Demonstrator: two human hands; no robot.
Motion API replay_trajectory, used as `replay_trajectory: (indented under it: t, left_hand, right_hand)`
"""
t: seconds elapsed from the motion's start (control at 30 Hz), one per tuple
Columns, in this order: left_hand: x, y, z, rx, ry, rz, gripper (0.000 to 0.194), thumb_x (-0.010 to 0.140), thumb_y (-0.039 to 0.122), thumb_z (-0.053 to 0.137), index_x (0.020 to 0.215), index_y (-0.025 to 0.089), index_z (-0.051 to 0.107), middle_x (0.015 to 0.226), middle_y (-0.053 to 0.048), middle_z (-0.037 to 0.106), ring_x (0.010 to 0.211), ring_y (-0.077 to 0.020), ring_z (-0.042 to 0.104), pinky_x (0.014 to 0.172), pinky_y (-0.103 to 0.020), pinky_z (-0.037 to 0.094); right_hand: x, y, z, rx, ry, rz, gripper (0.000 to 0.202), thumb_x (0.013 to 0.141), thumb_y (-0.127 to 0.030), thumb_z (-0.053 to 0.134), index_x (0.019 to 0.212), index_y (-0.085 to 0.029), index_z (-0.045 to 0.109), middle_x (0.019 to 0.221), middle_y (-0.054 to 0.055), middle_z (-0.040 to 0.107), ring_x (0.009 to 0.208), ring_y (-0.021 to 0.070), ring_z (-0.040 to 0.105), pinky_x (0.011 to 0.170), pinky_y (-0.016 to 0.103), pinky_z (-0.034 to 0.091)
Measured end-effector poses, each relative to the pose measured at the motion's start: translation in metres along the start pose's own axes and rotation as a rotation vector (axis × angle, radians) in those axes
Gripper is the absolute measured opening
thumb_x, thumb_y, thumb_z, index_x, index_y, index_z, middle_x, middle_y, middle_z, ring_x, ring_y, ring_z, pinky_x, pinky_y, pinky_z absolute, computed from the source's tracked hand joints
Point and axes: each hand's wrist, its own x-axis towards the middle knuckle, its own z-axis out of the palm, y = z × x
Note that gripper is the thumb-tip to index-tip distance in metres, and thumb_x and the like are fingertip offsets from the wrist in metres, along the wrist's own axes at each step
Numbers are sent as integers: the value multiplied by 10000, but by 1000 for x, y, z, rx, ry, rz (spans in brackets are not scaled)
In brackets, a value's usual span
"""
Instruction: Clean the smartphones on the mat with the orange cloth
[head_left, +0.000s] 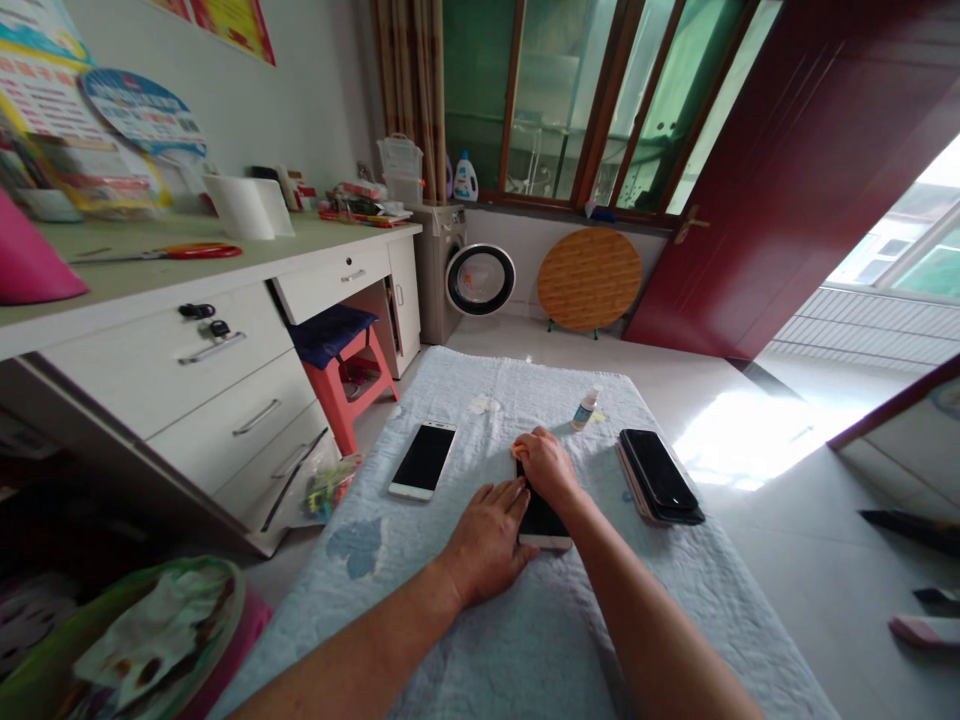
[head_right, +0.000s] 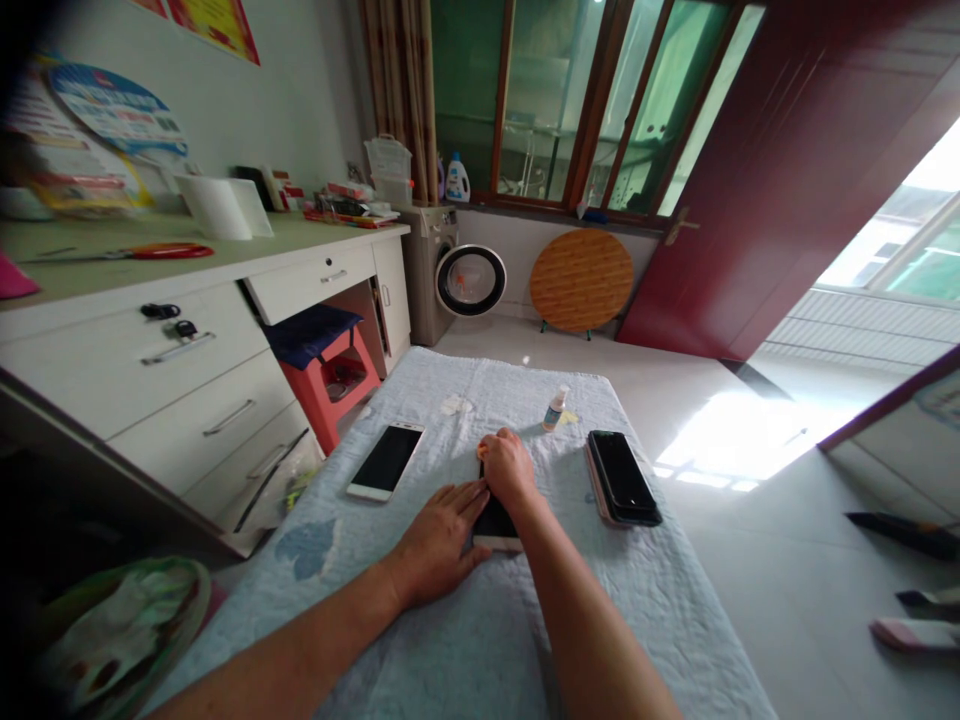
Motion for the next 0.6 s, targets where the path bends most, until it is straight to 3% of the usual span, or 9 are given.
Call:
replay_trajectory:
  t: [0.2,0.3,0.4,0.6]
  left_hand:
    - [-2,-1,2,-7,29,1,634,808,413,577,1371,167,419,1478,-120,375,1354,-285,342,1134,-448,238]
    - [-2,-4,5,-33,35,14,668,797,396,598,1383,143,402,1487,-127,357,1362,-269,331,1143,-405,250]
    - [-3,-6,6,-63,32,10,663,799,395,597,1386,161,397,1491,-114,352,1364,-271,329,1141,-409,262]
    - [-2,-6,7,-59,30,14,651,811,403,583,1389,177,386,1471,-106,385,1352,-279,346,1130,-426,280]
  right_hand:
    - [-6,38,-12,-5,43,77,248,846,-170,490,940,-170,719,900,76,633,849,162,574,779,237,387]
    - [-9,46,-13,1,70,98,262,856,-171,471,936,-168,720,893,78,637,840,162,576,781,240,388]
    - [-8,40,-11,-14,81,119,252,858,-177,473,913,-162,718,893,87,640,851,171,577,769,245,388]
    - [-2,6,-2,-4,42,61,233,864,-183,482,922,-189,708,921,74,650,874,169,583,751,238,390]
